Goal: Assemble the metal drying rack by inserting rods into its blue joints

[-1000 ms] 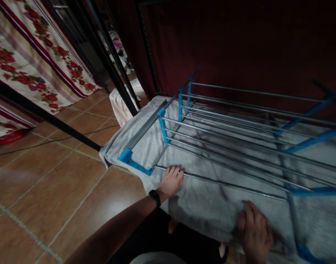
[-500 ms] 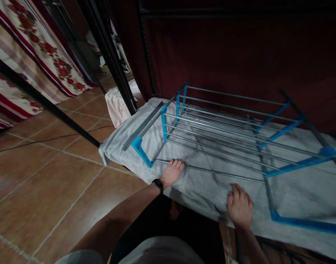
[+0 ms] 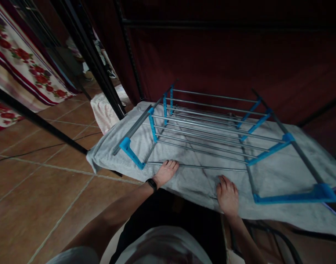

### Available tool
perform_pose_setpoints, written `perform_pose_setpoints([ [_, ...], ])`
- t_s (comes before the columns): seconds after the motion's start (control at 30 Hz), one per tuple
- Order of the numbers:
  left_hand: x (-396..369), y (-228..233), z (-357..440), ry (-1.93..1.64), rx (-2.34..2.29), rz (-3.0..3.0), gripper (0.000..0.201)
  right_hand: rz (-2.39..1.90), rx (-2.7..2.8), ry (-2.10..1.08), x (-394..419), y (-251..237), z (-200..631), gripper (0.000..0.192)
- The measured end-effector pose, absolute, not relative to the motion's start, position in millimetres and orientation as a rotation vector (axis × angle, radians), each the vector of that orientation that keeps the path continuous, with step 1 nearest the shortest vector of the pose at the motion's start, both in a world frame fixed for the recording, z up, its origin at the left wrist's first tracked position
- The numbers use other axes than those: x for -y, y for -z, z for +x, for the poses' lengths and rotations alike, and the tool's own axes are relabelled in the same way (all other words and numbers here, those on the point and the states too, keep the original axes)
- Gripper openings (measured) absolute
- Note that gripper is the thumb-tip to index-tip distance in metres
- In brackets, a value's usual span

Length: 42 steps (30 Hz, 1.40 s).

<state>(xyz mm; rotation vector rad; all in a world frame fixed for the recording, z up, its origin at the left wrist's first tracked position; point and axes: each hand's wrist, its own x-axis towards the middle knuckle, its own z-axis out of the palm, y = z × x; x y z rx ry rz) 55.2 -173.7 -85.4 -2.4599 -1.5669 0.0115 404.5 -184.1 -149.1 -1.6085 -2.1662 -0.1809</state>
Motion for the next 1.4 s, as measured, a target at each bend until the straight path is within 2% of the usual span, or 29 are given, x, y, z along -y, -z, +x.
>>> perform_pose_setpoints([
  [0.37,172.1,88.6,55.8,-0.008,1.493,-2.471,0.038,-1.587,2.145,0.214,183.6,147.8,402.3,0.04],
  [0.73,169.7,94.6,48.2,0.105,1.519,-2.423,0.046,-1.631,2.094,0.259,181.9,141.8,391.7,0.04],
  [1.07,152.8,96.3,41.7,0.299,1.652,-2.548,0.046,-1.665,2.053,0.1,181.3,135.2,389.3,0.043],
  [1.4,134.8,103.1,91.5,0.42,1.574,-2.657,0.037,-1.646,1.922,-0.156,173.2,133.6,395.9,0.043],
])
